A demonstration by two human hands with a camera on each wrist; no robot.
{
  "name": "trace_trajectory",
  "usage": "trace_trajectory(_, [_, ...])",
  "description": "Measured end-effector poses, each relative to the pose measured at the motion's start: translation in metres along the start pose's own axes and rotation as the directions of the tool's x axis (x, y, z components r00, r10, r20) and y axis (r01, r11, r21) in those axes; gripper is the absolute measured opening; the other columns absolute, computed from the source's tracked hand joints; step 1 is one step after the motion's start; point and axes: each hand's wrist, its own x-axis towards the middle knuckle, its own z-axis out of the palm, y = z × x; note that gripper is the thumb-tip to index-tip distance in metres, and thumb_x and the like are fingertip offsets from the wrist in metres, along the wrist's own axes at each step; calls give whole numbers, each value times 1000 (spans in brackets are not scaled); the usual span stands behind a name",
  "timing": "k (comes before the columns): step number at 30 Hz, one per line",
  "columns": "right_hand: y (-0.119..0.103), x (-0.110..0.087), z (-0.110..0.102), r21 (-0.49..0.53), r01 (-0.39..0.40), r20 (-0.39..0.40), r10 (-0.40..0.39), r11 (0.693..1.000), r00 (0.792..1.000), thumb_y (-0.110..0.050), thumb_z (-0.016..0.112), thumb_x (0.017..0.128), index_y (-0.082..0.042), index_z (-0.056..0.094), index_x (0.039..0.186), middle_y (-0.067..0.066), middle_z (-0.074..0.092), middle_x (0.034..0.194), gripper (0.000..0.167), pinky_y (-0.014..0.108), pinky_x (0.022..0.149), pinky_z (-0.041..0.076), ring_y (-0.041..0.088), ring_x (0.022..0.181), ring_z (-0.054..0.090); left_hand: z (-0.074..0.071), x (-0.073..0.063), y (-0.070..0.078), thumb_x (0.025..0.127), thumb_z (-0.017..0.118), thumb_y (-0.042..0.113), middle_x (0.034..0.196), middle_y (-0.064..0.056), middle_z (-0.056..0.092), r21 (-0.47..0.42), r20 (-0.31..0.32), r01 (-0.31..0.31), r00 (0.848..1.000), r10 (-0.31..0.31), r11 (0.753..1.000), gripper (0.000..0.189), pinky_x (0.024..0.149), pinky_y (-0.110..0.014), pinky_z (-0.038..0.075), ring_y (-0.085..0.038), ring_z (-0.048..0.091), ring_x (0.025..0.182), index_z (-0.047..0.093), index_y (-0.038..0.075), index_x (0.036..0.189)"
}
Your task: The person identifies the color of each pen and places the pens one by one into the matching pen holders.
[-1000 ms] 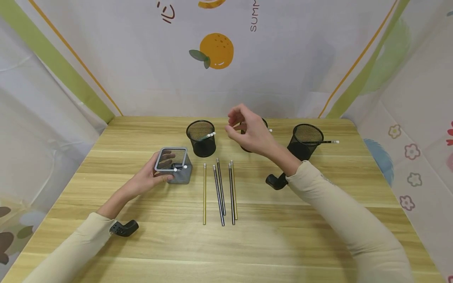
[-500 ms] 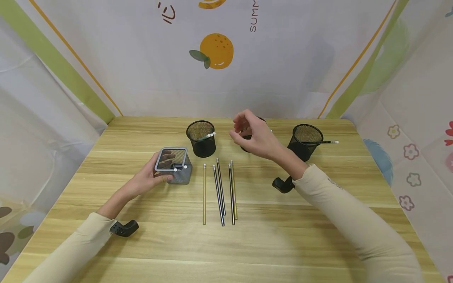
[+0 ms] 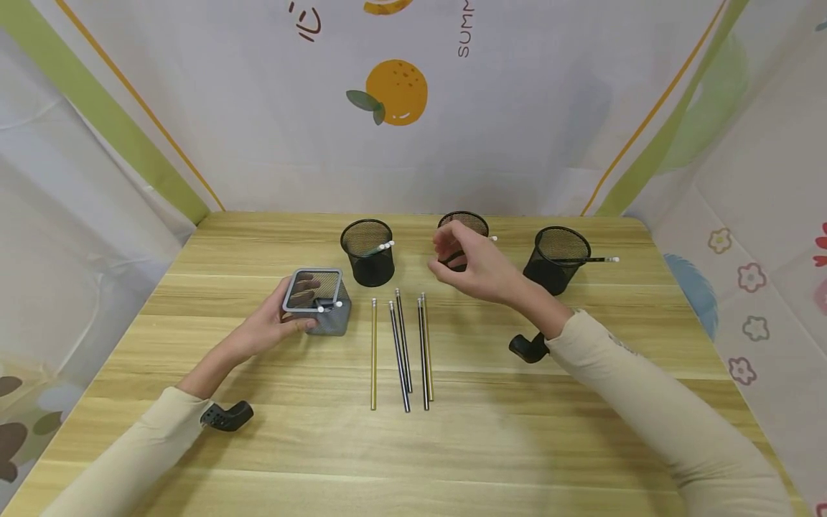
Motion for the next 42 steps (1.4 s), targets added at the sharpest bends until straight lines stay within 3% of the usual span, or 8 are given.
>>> trace_trajectory(7, [7,-9,8,-34,-89,88,92,995,992,-15,70,97,-3,53,123,12,57,113,33,37,86,59,22,102,61,0,0,1,91,72,-5,155,-25,35,-4,0,-1,1000,1,1000,82,112,-60,36,-42,32,144,23,3,156])
trace_trajectory(16, [18,-17,26,-127,-225,138,242,966,960,-20,70,96,-2,55,119,13,62,107,33,36,76,60,20,91,67,0,0,0,91,72,-5,155,-25,35,-5,-2,-1,1000,1,1000,82,112,-61,35,-43,32,143,23,2,156])
trace_trajectory(22, [27,-20,39,-113,-298,126,311,948,942,-10,66,93,3,55,110,9,64,95,24,36,72,57,21,82,66,0,-1,-1,91,72,-5,155,-26,34,-7,0,-3,1000,3,1000,82,113,-60,35,-43,32,144,22,2,157])
trace_trajectory(29, [31,-17,54,-41,-379,177,380,925,908,-5,68,92,4,55,103,11,65,88,19,32,60,59,21,67,66,-1,-1,-1,92,72,-4,155,-26,34,-5,5,-6,1000,6,1000,81,112,-61,34,-43,32,143,23,3,156])
trace_trajectory(32, [30,-14,60,-24,-395,196,392,918,899,-5,68,91,4,56,99,10,65,81,18,30,54,59,22,60,66,-1,-1,-1,92,72,-4,155,-26,34,-6,7,-8,1000,8,1000,81,112,-61,34,-44,31,144,23,3,156])
trace_trajectory(42, [25,-9,72,-140,-402,201,424,905,883,-7,67,88,0,58,92,3,65,67,12,24,51,49,15,54,62,-1,0,0,92,72,-4,155,-26,34,5,7,-3,1000,3,1000,81,112,-60,36,-43,32,143,23,3,156])
